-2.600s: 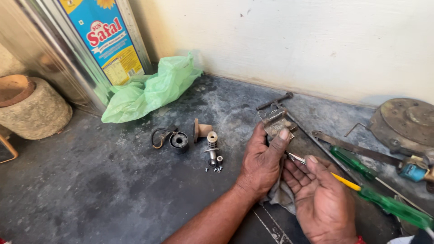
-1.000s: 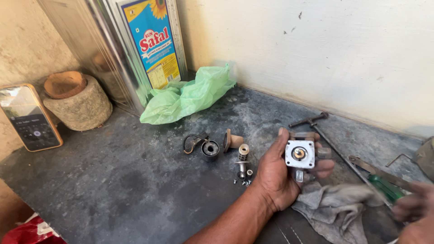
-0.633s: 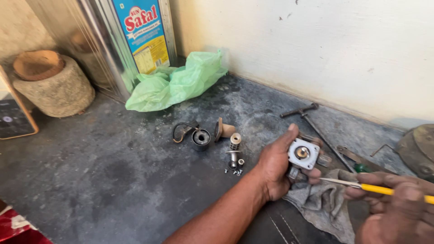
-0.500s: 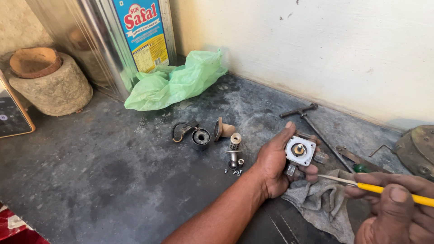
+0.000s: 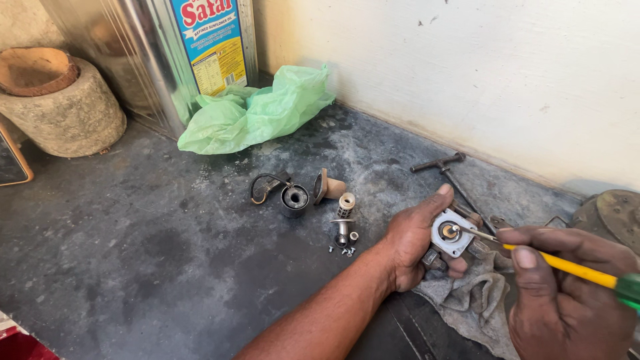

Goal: The person disassembles a carburetor on a workbench by hand, using a screwdriver and a metal tool to remove internal components and wiping them with a cloth.

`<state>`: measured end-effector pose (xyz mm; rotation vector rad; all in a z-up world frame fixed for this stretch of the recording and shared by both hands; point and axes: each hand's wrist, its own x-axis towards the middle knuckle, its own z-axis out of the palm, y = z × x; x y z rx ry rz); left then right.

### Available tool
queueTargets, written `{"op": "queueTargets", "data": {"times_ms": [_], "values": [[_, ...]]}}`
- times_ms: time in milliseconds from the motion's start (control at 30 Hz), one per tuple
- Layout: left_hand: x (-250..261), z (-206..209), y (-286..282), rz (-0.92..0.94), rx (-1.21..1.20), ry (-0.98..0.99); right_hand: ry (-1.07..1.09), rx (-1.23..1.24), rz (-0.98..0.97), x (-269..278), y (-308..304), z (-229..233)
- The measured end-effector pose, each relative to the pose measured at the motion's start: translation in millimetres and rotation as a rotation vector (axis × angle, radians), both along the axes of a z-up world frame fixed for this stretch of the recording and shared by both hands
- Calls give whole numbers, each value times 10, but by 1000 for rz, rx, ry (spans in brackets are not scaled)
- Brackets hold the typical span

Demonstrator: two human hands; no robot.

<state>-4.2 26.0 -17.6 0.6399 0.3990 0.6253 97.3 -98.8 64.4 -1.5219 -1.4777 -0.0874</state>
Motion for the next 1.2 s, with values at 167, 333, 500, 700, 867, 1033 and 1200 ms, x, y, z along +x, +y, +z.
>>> {"op": "queueTargets", "data": {"times_ms": [167,333,500,700,867,1033,1200], "values": [[-7,10,10,-19,-11,0,3,19,83,-100,-2,41],[1,20,7,13,-26,15,-189,-169,-69,-23,43,133],[10,20,0,34,-13,11,-3,-74,28,-68,41,127],[46,-12,9,10,-19,-2,215,-34,53,-56,15,68],[45,-18,24,34,-13,32,220,3,87,-130,36,124],[58,-25,22,6,-55,35,239,47,8,-212,16,268],[51,-54,67,-16,-48,-9,241,64,-29,-173,48,221]]}}
